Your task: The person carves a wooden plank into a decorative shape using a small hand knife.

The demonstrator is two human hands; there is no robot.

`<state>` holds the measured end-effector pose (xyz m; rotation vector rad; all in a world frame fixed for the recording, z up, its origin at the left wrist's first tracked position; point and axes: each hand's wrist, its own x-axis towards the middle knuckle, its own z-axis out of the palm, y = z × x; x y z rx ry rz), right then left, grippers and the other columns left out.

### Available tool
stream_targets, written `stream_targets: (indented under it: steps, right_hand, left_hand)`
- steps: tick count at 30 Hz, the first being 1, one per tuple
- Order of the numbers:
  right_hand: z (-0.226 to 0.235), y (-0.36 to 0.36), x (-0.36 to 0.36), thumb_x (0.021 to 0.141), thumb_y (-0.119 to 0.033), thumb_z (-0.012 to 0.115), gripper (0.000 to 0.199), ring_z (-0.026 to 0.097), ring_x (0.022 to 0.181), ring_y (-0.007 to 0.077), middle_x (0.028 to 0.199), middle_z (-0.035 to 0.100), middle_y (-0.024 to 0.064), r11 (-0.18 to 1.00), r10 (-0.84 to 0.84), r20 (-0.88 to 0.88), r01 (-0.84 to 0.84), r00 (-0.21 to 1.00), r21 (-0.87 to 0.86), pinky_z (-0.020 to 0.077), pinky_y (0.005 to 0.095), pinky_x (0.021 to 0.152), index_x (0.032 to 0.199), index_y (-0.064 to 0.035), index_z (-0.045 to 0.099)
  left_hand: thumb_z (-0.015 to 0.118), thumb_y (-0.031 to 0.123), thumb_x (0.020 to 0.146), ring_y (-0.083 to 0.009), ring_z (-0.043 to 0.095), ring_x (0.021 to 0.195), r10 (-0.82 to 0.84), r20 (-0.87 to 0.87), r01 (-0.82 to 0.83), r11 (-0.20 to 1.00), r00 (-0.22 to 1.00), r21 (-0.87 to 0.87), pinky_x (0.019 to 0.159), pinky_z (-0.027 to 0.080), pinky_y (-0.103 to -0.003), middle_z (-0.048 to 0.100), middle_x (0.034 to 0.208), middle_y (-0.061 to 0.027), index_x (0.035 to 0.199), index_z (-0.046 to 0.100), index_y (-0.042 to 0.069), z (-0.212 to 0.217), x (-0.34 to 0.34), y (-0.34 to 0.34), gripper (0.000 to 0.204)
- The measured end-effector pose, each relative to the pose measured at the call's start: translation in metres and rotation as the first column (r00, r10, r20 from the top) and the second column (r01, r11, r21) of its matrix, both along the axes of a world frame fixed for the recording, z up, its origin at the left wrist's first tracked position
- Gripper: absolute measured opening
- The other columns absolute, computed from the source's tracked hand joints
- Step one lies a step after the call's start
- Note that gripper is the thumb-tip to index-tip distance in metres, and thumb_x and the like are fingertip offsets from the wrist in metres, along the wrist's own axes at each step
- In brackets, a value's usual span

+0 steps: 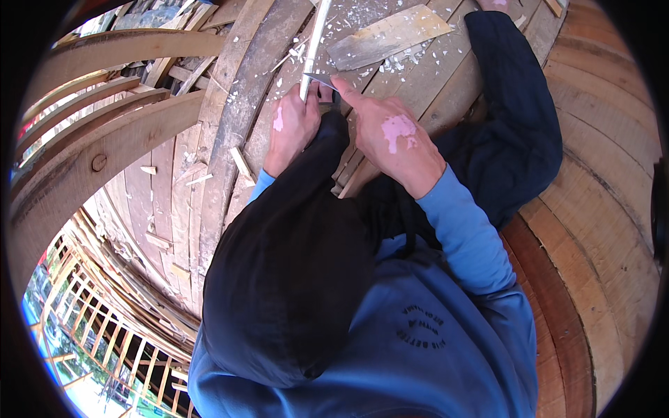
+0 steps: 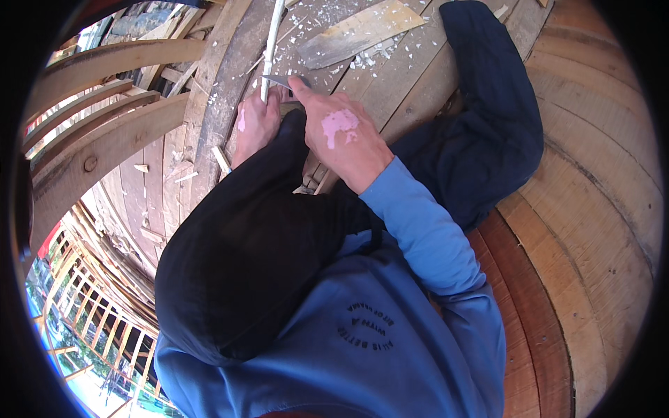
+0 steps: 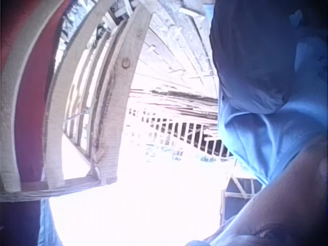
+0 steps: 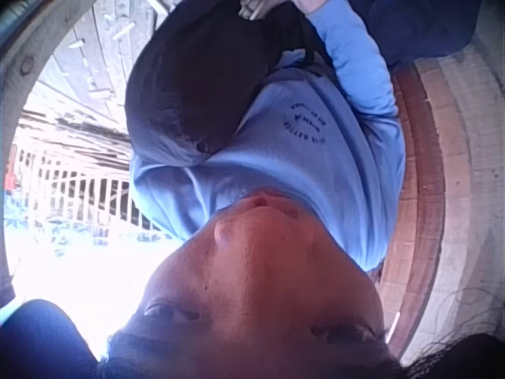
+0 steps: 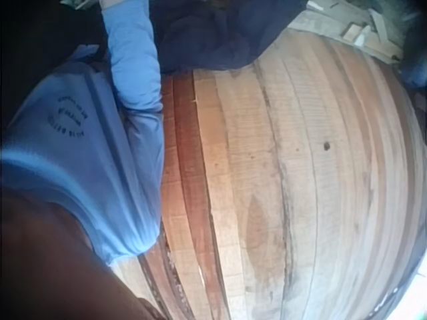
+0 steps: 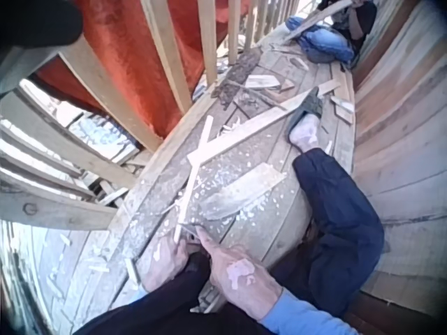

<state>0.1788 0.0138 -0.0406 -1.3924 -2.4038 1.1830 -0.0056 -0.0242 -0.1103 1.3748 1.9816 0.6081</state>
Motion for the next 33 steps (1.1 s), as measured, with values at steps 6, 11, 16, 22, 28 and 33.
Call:
stream_targets:
  steps: [6,11,16,22,28,33]
  right_hand:
    - [-0.007,0.001,-0.005,0.086,0.007,0.055,0.063,0.063,0.082,0.0497,0.085,0.066,0.0281,0.999,-0.029,-0.142,0.035,0.989,0.037,0.0500,0.0575,0.078,0.148,-0.0050,0.056]
    - [-0.003,-0.008,-0.009,0.087,0.005,0.056,0.064,0.064,0.082,0.0496,0.085,0.067,0.0278,0.995,-0.093,-0.048,0.094,0.995,0.017,0.0499,0.0579,0.078,0.150,-0.0062,0.054]
    - [0.001,-0.012,-0.012,0.090,0.004,0.056,0.064,0.064,0.082,0.0499,0.085,0.067,0.0278,0.995,-0.102,-0.034,0.102,0.994,-0.010,0.0498,0.0589,0.079,0.152,-0.0103,0.052]
    - [-0.022,-0.008,-0.004,0.093,0.003,0.054,0.065,0.065,0.087,0.0497,0.089,0.068,0.0287,0.993,-0.090,-0.126,0.080,0.988,-0.084,0.0520,0.0562,0.080,0.155,-0.0167,0.050]
    - [-0.015,-0.011,-0.008,0.093,0.002,0.054,0.066,0.066,0.084,0.0480,0.091,0.069,0.0281,0.994,-0.113,0.043,0.113,0.993,0.003,0.0532,0.0543,0.080,0.155,-0.0199,0.051]
    - [-0.008,0.007,-0.005,0.094,-0.001,0.053,0.052,0.068,0.096,0.0458,0.103,0.072,0.0254,0.990,-0.033,-0.058,0.024,0.998,-0.140,0.0540,0.0541,0.085,0.146,-0.0086,0.058]
  left_hand:
    - [0.058,0.018,0.101,-0.0496,0.069,0.077,0.005,-0.097,-0.003,1.000,0.995,0.017,0.071,0.053,-0.055,0.067,0.078,-0.0316,0.093,0.063,-0.005,-0.008,-0.004,-0.005,0.025]
    - [0.060,0.017,0.100,-0.0496,0.069,0.073,-0.023,-0.215,0.038,0.997,0.976,0.065,0.067,0.054,-0.056,0.066,0.075,-0.0317,0.090,0.059,-0.005,-0.010,-0.003,-0.002,0.024]
    - [0.057,0.020,0.101,-0.0541,0.068,0.084,0.020,-0.183,-0.027,0.999,0.983,-0.034,0.076,0.053,-0.059,0.068,0.086,-0.0347,0.101,0.063,-0.006,-0.007,-0.006,-0.004,0.026]
    - [0.058,0.018,0.100,-0.0526,0.069,0.084,-0.016,-0.188,0.003,0.998,0.982,-0.070,0.076,0.053,-0.058,0.068,0.084,-0.0338,0.099,0.064,-0.006,-0.007,-0.005,-0.008,0.025]
    - [0.059,0.020,0.102,-0.0508,0.069,0.074,-0.038,-0.106,0.041,0.999,0.994,0.027,0.067,0.053,-0.056,0.067,0.079,-0.0325,0.091,0.061,-0.005,-0.012,-0.004,-0.008,0.028]
    - [0.057,0.021,0.103,-0.0494,0.070,0.081,0.105,0.040,-0.102,0.992,0.994,-0.076,0.073,0.054,-0.054,0.069,0.085,-0.0313,0.096,0.067,-0.005,0.002,0.004,-0.006,0.029]
